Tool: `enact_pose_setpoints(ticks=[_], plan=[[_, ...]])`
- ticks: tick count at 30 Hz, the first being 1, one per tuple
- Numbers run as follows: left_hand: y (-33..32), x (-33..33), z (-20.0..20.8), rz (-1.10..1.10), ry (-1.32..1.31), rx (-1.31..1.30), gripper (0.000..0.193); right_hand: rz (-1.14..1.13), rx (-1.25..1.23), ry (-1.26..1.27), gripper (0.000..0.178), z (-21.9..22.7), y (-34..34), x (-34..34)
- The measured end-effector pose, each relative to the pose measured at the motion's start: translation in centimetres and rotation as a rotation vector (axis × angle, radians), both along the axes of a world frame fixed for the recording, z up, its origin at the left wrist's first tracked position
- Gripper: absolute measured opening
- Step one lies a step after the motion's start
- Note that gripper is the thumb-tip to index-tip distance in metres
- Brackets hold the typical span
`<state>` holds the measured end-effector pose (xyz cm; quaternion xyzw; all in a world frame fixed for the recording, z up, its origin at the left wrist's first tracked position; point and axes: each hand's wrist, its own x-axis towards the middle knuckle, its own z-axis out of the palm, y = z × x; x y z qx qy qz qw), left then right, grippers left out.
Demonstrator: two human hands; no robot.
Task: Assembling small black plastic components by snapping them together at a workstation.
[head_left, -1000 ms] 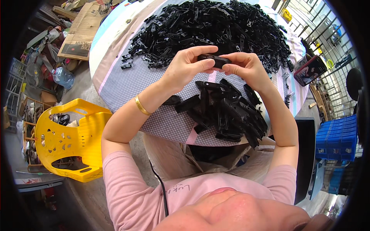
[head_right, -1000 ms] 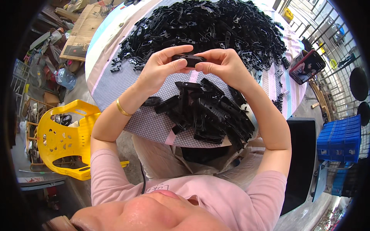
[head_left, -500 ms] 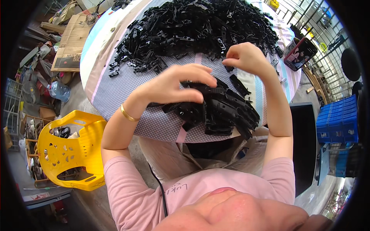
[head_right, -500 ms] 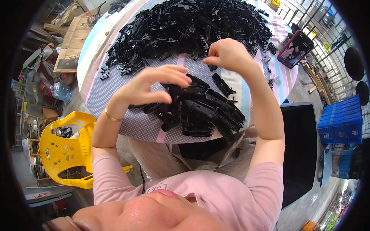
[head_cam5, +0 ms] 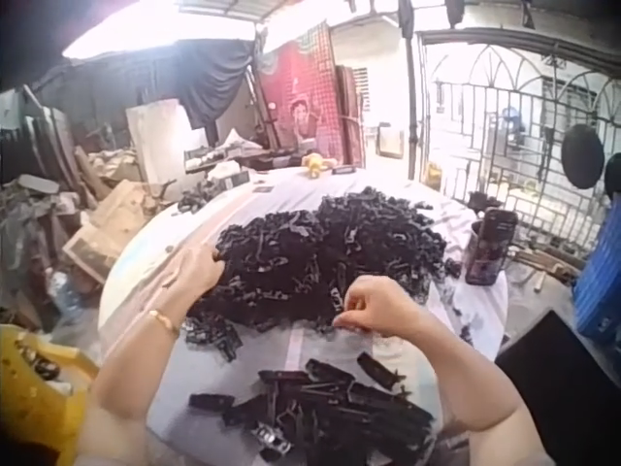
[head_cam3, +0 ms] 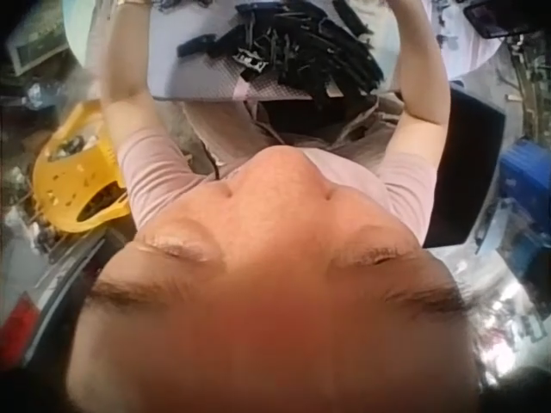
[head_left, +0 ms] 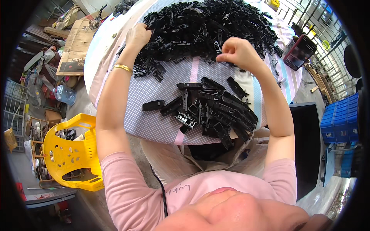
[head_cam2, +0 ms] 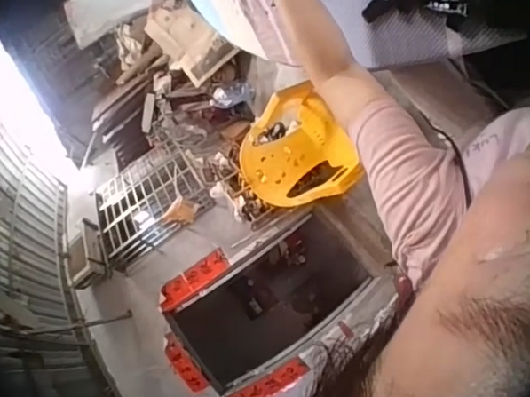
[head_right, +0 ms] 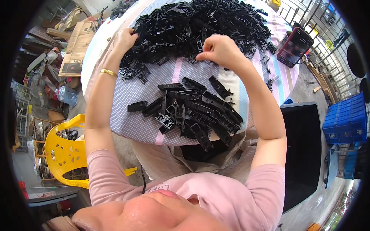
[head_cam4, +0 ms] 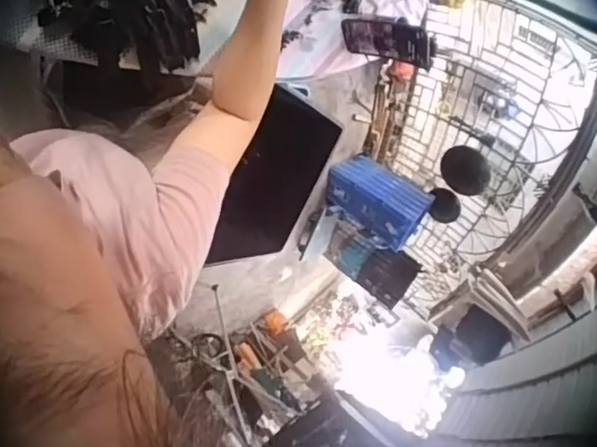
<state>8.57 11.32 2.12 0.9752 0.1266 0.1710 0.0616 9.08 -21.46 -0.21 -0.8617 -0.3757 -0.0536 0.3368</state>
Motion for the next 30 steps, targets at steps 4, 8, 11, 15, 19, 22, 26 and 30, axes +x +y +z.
enact_pose_setpoints(ticks=[4, 8, 11, 15, 19, 22, 26, 30], plan=[[-2.0, -1.6, 0.8, 0.011, -0.228, -0.014, 0.029, -0.058, 0.151, -0.162, 0.021, -0.6, -0.9, 1.8], [-6.2, -5.3, 0.0, -0.439, -0.371, -0.483, 0.028, -0.081, 0.375, 0.177, 0.018, 1.0, -0.3, 0.3], [-10.4, -8.5, -0.8, -0.527, -0.24, -0.655, 0.027, 0.068, 0.728, 0.572, 0.018, 1.6, 1.0, -1.7], [-12.5, -9.9, -1.7, -0.528, -0.167, -0.859, 0.03, 0.069, 0.619, 0.472, 0.018, 0.8, 2.1, -3.3], [-12.7, -10.3, -1.6, -0.611, -0.088, -1.165, 0.032, -0.038, 0.591, 0.237, 0.018, 0.2, 2.9, -4.2], [-12.5, -10.5, -2.0, -0.659, -0.069, -1.475, 0.034, -0.044, 0.59, 0.286, 0.018, 0.4, 3.0, -4.5], [-12.3, -10.6, -1.7, -0.691, -0.057, -1.34, 0.032, -0.045, 0.559, 0.394, 0.018, 0.6, 2.8, -4.2], [-12.1, -10.7, -1.7, -0.657, -0.023, -1.418, 0.032, -0.073, 0.527, 0.285, 0.018, 0.0, 3.4, -4.6]])
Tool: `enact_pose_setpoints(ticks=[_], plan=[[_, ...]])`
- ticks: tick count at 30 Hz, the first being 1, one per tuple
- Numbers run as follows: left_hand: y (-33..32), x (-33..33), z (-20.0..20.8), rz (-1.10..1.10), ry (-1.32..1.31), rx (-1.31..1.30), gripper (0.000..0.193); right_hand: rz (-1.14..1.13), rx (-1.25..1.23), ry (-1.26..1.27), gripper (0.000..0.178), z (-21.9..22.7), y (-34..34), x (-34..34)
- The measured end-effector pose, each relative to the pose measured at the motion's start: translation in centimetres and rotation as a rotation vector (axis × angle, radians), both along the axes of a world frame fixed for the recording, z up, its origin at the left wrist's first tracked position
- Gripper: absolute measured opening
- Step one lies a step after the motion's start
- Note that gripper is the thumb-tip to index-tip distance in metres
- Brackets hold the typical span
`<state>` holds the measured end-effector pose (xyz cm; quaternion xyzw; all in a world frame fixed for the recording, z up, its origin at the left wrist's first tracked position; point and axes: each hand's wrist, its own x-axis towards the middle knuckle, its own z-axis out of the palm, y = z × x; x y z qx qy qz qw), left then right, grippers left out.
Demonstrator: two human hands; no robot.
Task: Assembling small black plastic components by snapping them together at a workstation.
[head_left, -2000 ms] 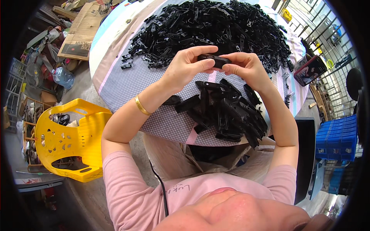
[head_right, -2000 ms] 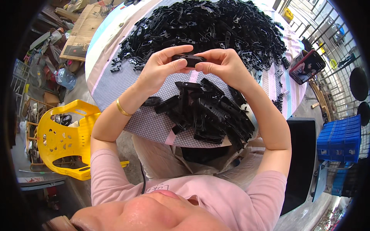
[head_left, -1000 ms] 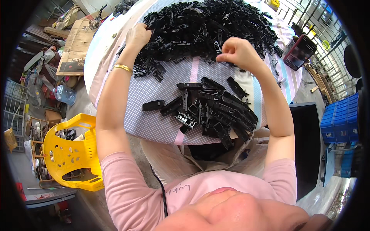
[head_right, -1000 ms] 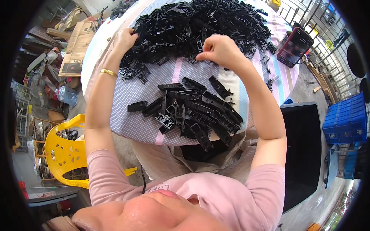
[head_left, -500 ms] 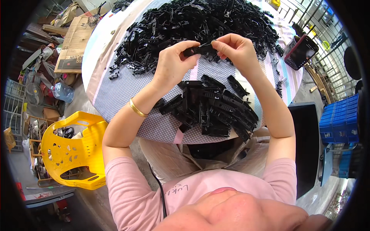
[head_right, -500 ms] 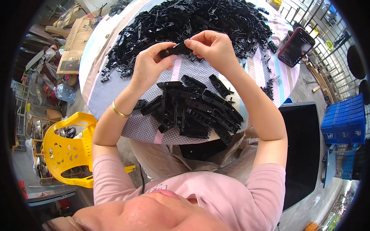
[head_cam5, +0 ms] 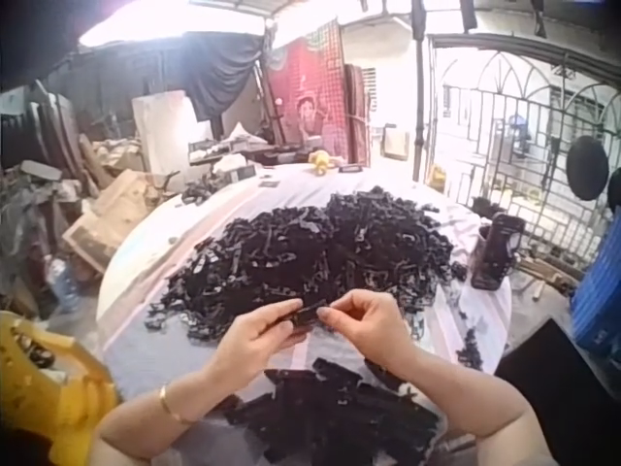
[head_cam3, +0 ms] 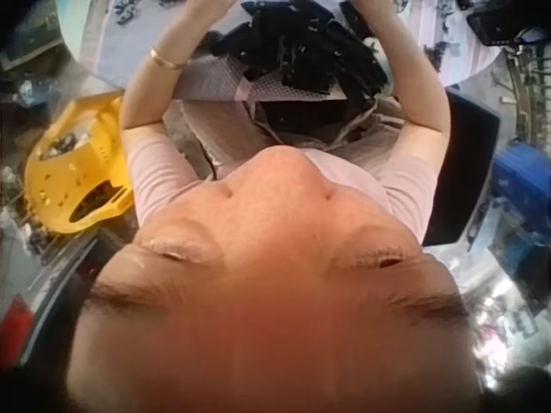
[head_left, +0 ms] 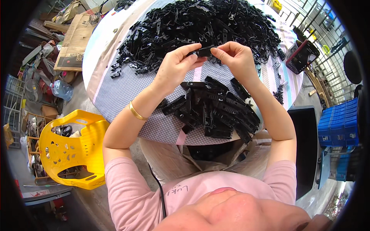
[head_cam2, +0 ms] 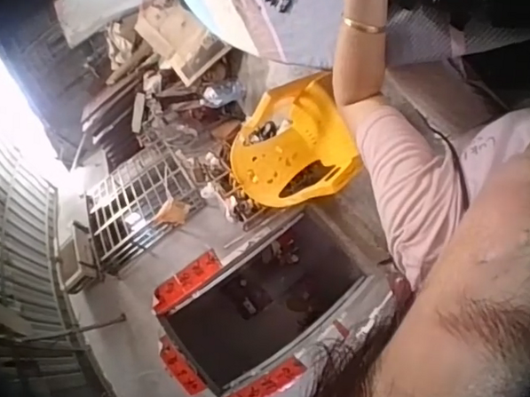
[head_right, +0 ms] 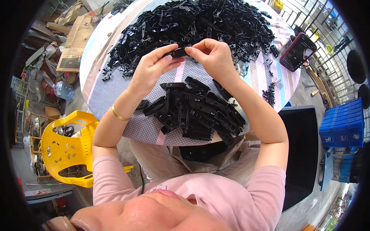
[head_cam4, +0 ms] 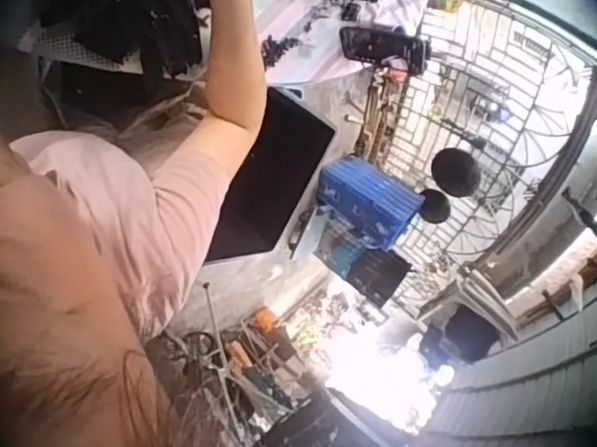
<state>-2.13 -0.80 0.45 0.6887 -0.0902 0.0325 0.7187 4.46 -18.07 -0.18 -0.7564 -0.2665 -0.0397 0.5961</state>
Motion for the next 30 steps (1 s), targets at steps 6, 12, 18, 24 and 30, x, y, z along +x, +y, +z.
enact_pose_setpoints(ticks=[6, 12, 18, 24, 30], plan=[[0.3, 0.2, -0.1, 0.02, 0.01, -0.089, 0.031, 0.121, 0.011, 0.078, 0.015, 0.1, -0.3, 0.7], [0.2, -0.1, -0.1, 0.018, 0.023, -0.038, 0.037, 0.059, -0.02, -0.015, 0.014, 0.3, 0.2, -0.4], [0.3, 0.0, -0.7, 0.008, -0.028, -0.053, 0.041, -0.051, -0.099, -0.176, 0.016, -0.4, 0.6, -0.2], [0.8, -0.3, 0.0, 0.066, -0.082, 0.158, 0.042, -0.139, -0.37, -0.28, 0.025, 0.2, 0.5, 0.1], [0.4, 0.0, -0.5, 0.067, -0.049, 0.047, 0.038, -0.007, -0.161, -0.176, 0.027, 2.5, 1.5, 6.7]])
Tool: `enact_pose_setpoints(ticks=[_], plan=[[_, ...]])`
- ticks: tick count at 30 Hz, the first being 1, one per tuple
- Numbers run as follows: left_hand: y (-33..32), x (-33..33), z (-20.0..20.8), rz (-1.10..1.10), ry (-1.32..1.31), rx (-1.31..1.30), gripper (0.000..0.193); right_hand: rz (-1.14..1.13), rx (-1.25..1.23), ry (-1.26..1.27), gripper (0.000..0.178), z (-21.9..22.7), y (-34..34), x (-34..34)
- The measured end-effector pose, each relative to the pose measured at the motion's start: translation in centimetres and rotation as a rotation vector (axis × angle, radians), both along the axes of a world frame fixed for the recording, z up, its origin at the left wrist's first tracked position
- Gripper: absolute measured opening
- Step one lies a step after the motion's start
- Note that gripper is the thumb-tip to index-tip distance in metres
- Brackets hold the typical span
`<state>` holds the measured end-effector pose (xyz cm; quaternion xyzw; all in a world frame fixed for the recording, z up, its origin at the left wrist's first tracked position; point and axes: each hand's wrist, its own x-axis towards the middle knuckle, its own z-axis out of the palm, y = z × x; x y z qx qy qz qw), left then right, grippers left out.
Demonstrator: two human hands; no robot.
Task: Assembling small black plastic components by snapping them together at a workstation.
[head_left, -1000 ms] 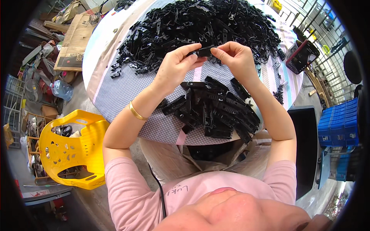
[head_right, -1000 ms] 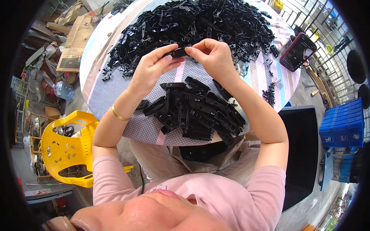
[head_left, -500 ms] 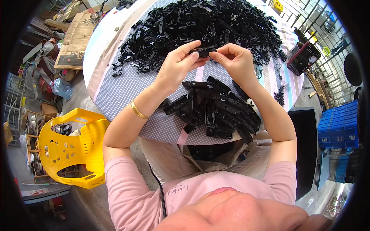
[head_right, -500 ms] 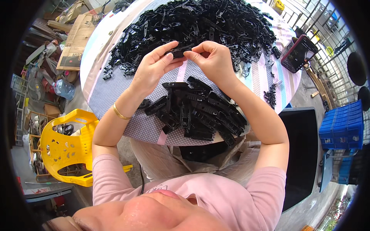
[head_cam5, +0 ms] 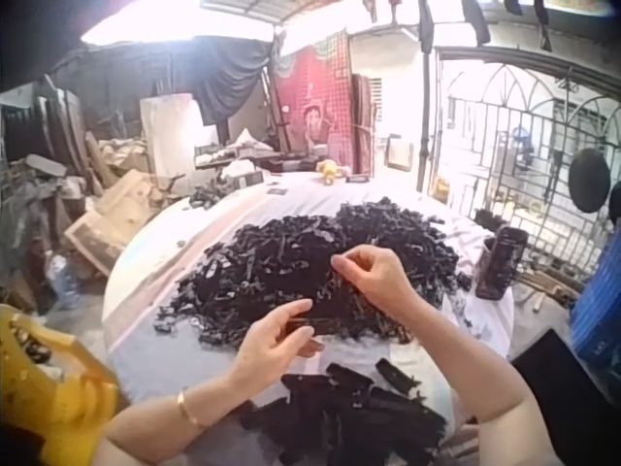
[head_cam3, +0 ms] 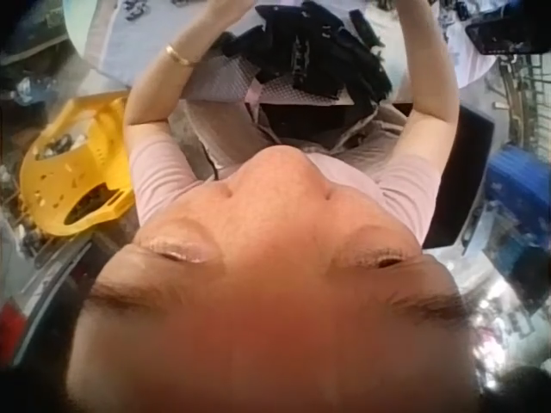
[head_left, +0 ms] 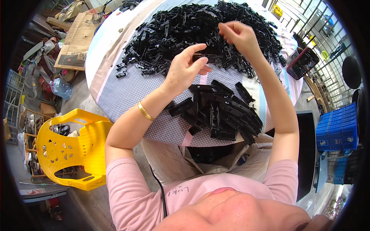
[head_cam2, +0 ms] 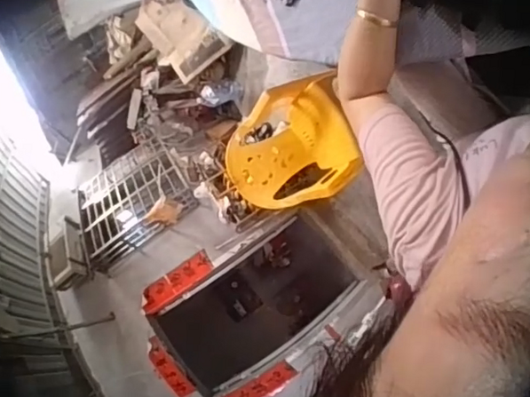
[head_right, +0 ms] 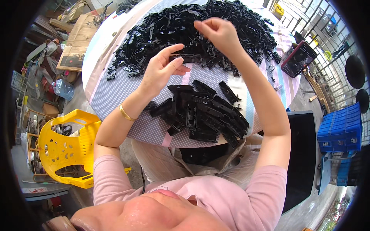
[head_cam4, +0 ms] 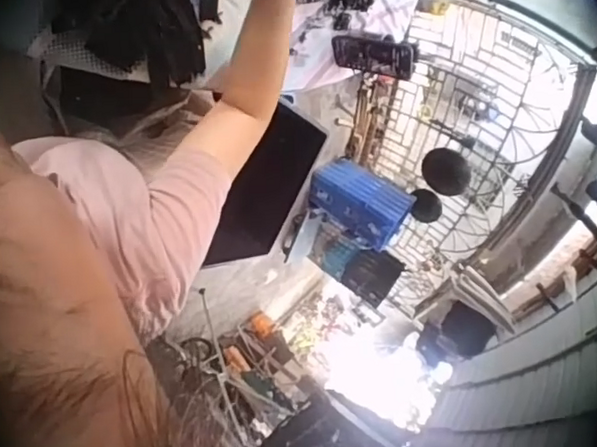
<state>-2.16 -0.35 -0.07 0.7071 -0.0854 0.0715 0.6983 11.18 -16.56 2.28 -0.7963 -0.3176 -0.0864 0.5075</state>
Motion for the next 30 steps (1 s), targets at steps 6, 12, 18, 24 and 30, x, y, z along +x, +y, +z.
enact_pose_setpoints(ticks=[6, 12, 18, 24, 30], plan=[[0.3, -0.4, 0.1, -0.007, 0.057, -0.009, 0.037, -0.356, -0.463, -0.868, 0.021, 3.1, 5.3, 4.4], [1.0, -0.6, 0.3, -0.002, 0.145, -0.16, 0.036, -0.479, -0.747, -0.571, 0.022, 2.7, 5.9, 7.6], [1.6, -0.2, 0.3, -0.083, 0.262, -0.387, 0.031, 0.205, 0.079, 0.181, 0.029, 1.2, 2.1, -0.7], [1.0, 0.0, -0.2, -0.201, 0.348, -0.547, 0.028, 0.408, 0.293, 0.363, 0.022, -1.4, 0.2, -5.2], [0.6, 0.0, -0.3, -0.227, 0.359, -0.618, 0.026, 0.435, 0.387, 0.423, 0.024, -3.2, 0.4, -5.9]])
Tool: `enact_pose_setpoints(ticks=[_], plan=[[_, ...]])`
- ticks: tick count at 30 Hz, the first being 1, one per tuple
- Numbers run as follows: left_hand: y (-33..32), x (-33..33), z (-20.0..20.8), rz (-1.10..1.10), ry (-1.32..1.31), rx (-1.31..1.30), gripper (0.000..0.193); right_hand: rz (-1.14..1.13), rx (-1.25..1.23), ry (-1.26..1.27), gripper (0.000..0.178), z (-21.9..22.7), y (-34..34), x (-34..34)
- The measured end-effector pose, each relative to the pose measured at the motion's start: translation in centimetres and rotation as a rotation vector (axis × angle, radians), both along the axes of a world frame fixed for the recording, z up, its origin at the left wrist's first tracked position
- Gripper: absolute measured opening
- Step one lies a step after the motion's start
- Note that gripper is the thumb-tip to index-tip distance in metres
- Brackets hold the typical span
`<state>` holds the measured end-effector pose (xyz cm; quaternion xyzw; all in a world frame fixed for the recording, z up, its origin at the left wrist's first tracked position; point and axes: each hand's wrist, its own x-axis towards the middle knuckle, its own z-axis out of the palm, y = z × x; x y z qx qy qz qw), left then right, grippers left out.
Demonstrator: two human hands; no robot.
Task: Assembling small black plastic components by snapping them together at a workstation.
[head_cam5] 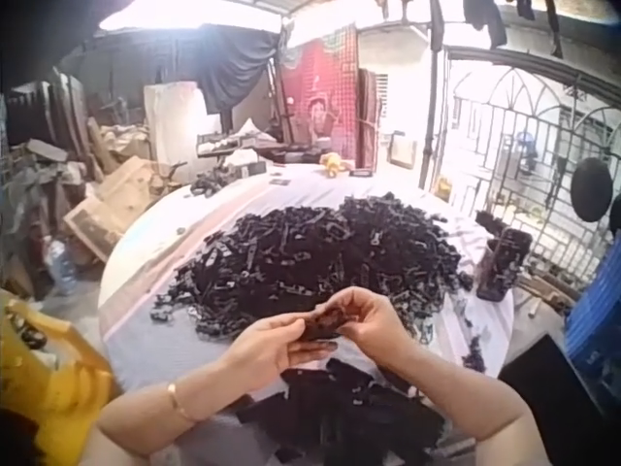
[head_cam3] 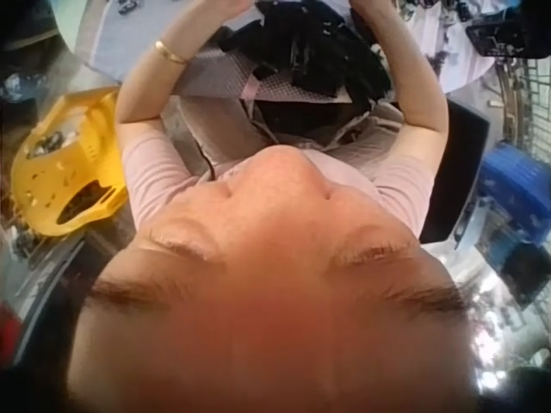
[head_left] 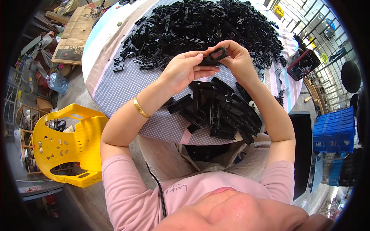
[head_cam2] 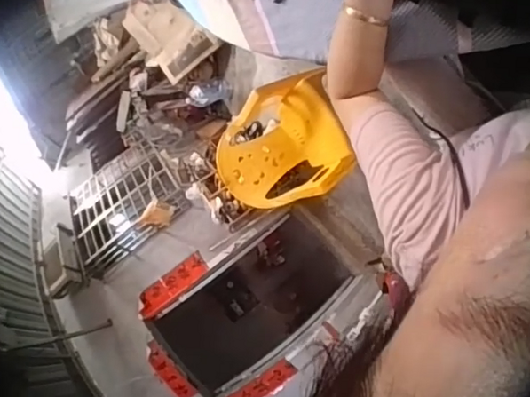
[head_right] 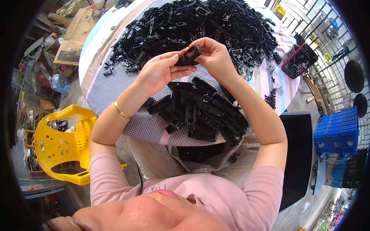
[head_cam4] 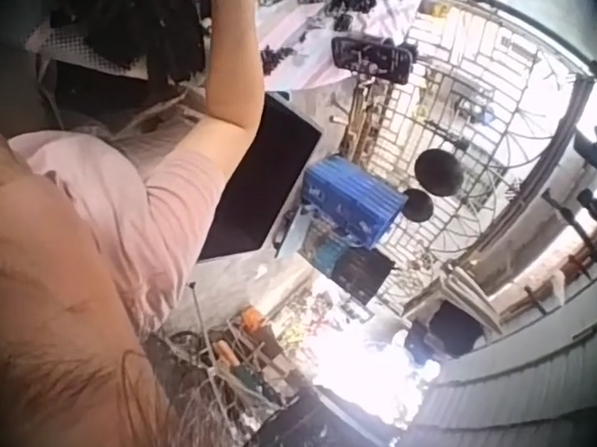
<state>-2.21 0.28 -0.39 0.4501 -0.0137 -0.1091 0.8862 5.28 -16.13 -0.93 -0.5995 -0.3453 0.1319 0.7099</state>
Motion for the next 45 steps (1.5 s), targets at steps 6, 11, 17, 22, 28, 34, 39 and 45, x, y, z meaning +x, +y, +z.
enact_pose_setpoints(ticks=[6, 11, 17, 22, 28, 34, 39, 45], plan=[[-0.4, -0.1, -0.3, 0.025, -0.004, 0.01, 0.026, -0.098, -0.07, -0.135, 0.027, -0.3, 0.4, -0.7], [-0.1, -0.2, -0.5, 0.065, -0.053, 0.13, 0.027, -0.159, -0.24, -0.297, 0.026, -0.1, 0.6, -1.2], [0.7, 0.2, 0.2, 0.171, -0.132, 0.195, 0.029, 0.073, -0.03, 0.268, 0.03, 2.0, -2.2, 0.8], [0.2, -0.4, 0.0, 0.129, -0.258, 0.359, 0.033, 0.09, -0.317, 0.069, 0.031, 1.8, -1.1, -1.0], [0.3, -0.4, 0.5, 0.111, -0.374, 0.415, 0.038, 0.029, -0.235, -0.092, 0.029, 1.4, -1.7, -1.1], [-0.2, -1.0, 0.3, -0.018, -0.506, 0.685, 0.031, 0.066, -0.2, 0.043, 0.032, 3.3, -3.3, 2.2], [-1.8, -2.3, 0.7, -0.217, -0.903, 0.995, 0.02, -0.433, -0.543, -0.771, 0.024, 2.0, -1.1, 4.6], [1.1, 0.9, -0.1, 0.356, -0.983, 1.347, 0.017, -0.442, -0.786, -1.211, 0.016, 2.0, 2.7, 4.5]])
